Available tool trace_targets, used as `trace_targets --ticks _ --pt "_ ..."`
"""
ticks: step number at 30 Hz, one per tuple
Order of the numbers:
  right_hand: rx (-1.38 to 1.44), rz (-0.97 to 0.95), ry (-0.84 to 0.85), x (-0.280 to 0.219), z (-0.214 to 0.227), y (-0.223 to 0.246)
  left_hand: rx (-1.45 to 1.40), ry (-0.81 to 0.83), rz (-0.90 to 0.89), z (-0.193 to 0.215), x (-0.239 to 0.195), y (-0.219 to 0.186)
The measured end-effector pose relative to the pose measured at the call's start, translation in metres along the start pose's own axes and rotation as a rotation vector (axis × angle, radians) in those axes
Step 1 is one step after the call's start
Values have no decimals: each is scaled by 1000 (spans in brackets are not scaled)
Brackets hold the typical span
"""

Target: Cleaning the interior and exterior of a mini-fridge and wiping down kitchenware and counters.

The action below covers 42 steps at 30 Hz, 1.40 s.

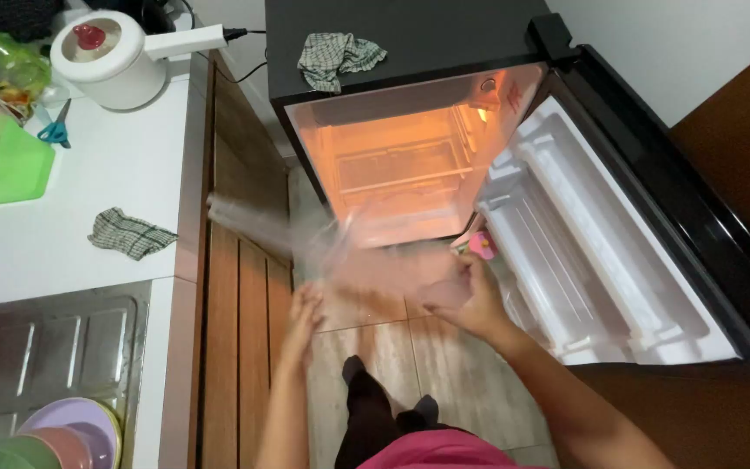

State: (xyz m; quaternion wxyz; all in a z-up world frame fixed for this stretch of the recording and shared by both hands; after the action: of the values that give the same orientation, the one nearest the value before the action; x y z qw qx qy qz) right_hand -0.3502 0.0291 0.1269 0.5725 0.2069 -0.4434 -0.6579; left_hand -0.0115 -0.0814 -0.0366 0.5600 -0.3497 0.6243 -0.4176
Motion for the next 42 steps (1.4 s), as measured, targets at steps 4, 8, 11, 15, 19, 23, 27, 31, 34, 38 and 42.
trace_targets --ticks 4,8,11,15,19,23,27,31,34,38,42 --pt "-322 447 -57 0 -25 32 -735 137 82 -10 -51 -6" --pt "-430 745 54 -12 -64 12 -1222 410 60 5 -77 -54" --pt "-465 831 75 0 -74 -9 -1338 418 138 9 -80 -58" --pt "-474 860 30 15 -82 -25 -1216 619 -47 14 -52 -28" --pt "-550 634 -169 32 -77 -39 -1031 339 32 -2 -22 -16" --pt "-321 -57 -187 37 -79 -130 -843 184 35 -20 9 -20" --pt "563 -926 -62 -10 -138 -281 -673 300 -65 -32 35 -37" --pt "1077 -1239 20 -9 -184 -301 -493 340 -9 -45 50 -52" --pt "1310 -1224 -22 9 -209 -331 -521 395 24 -52 70 -22" --pt "1560 -1150 20 17 -251 -391 -397 444 58 -73 92 -14" --pt "1601 -1018 100 39 -278 -453 -421 519 -19 -86 142 25"
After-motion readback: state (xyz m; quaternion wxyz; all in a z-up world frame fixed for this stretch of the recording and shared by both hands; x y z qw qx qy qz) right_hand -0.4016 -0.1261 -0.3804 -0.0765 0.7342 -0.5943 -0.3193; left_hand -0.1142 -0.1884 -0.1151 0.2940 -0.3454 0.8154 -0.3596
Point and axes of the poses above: each hand's wrist, its own x-axis towards the middle knuckle, its own z-axis out of the back of the hand, y = z × x, the point moved 9 cm from there along x, towards the middle knuckle, and after that the axes turned 7 degrees about -x, right-handed, at the moved point
